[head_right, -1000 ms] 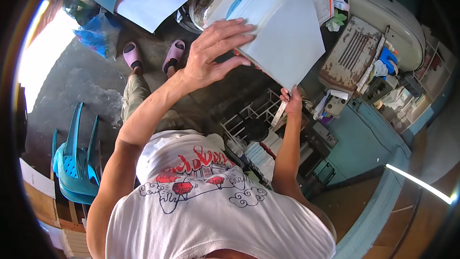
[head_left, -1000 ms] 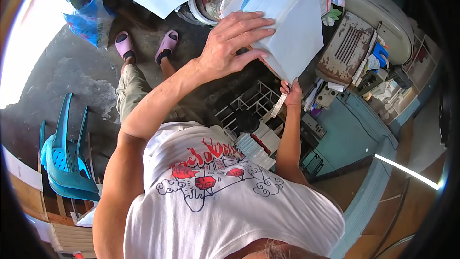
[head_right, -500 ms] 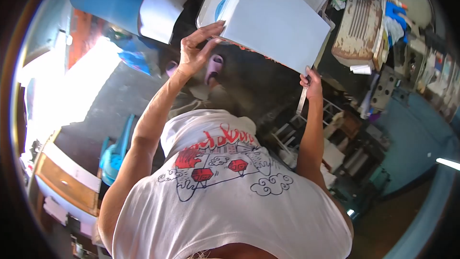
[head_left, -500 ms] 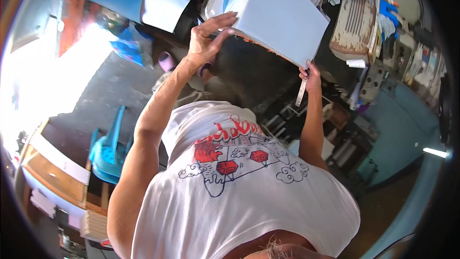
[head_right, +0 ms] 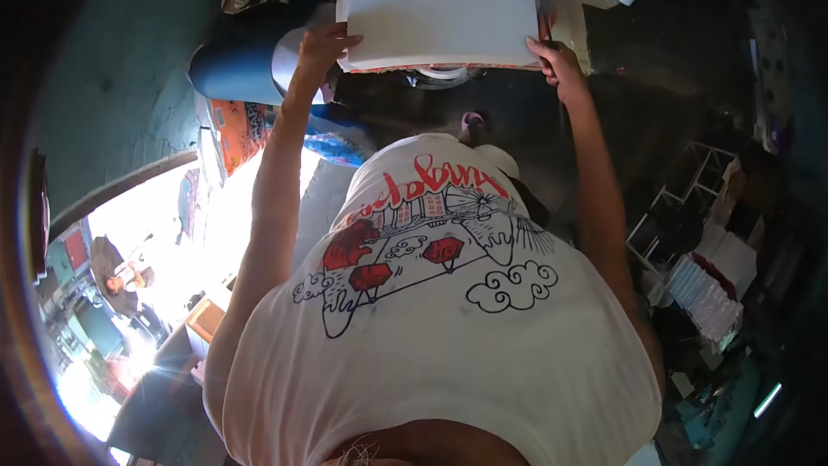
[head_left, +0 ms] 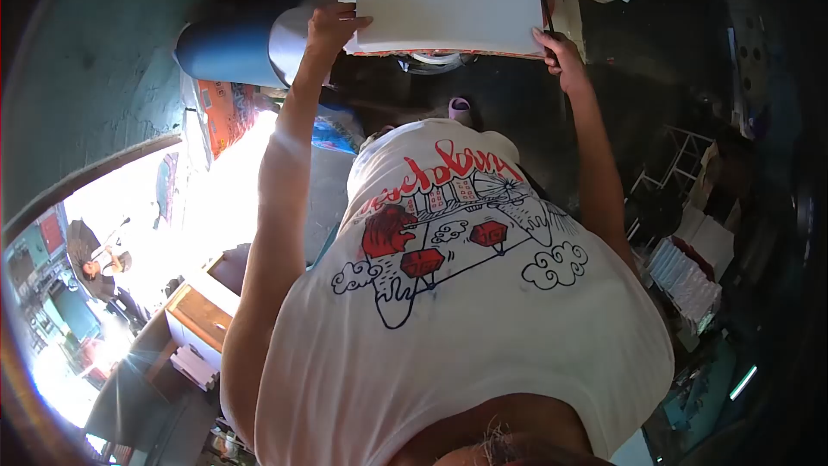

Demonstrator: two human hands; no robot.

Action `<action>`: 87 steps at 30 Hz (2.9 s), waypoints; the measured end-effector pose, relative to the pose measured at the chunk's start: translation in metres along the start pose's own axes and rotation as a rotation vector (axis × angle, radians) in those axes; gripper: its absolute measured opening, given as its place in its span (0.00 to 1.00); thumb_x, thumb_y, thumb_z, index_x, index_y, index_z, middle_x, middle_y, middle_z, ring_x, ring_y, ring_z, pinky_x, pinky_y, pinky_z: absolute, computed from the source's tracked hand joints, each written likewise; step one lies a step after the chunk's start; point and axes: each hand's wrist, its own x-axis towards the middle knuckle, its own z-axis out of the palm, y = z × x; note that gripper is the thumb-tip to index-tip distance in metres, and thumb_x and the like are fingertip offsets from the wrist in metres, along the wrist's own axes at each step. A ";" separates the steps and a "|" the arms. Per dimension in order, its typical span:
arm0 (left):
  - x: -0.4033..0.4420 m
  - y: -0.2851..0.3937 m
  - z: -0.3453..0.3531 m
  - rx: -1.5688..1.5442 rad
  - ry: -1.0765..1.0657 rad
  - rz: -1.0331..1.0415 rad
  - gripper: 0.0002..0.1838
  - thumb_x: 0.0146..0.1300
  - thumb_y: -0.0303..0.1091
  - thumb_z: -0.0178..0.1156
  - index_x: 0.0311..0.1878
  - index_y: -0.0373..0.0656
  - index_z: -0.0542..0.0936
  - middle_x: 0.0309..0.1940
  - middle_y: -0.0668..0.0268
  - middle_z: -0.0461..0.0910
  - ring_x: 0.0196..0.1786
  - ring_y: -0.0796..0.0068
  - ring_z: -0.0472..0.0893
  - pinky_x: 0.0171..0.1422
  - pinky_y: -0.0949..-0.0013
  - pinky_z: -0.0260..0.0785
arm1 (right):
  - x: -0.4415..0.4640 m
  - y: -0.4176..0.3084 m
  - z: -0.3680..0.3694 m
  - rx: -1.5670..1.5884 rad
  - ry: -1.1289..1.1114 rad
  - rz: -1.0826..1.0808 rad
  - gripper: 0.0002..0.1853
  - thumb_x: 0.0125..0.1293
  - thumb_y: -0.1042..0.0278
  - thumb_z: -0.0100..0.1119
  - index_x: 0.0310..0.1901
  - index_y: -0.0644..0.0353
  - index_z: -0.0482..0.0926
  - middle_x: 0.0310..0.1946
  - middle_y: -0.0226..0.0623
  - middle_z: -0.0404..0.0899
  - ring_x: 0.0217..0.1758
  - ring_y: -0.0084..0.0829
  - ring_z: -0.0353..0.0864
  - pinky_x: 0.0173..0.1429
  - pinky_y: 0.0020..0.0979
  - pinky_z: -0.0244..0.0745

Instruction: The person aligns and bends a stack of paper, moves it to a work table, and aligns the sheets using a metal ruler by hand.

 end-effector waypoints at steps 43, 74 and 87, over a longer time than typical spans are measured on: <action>-0.011 0.038 0.004 0.248 -0.058 0.000 0.17 0.54 0.38 0.67 0.45 0.41 0.87 0.28 0.62 0.84 0.31 0.75 0.83 0.39 0.70 0.79 | -0.047 -0.007 -0.015 0.165 -0.045 -0.188 0.12 0.71 0.61 0.57 0.35 0.61 0.77 0.17 0.30 0.70 0.16 0.17 0.59 0.19 0.23 0.51; -0.012 0.054 -0.003 0.102 -0.158 -0.126 0.19 0.57 0.30 0.67 0.52 0.35 0.82 0.40 0.62 0.84 0.40 0.71 0.84 0.42 0.69 0.79 | -0.074 -0.011 -0.046 -0.356 0.988 -1.217 0.15 0.58 0.60 0.70 0.25 0.57 0.74 0.18 0.36 0.73 0.17 0.37 0.75 0.22 0.36 0.68; -0.015 0.045 -0.003 0.068 -0.152 -0.040 0.17 0.57 0.32 0.65 0.49 0.35 0.84 0.40 0.59 0.85 0.42 0.68 0.85 0.43 0.64 0.81 | -0.029 -0.025 -0.002 -0.684 0.732 -1.059 0.07 0.61 0.68 0.62 0.35 0.63 0.78 0.23 0.47 0.80 0.25 0.47 0.82 0.31 0.43 0.77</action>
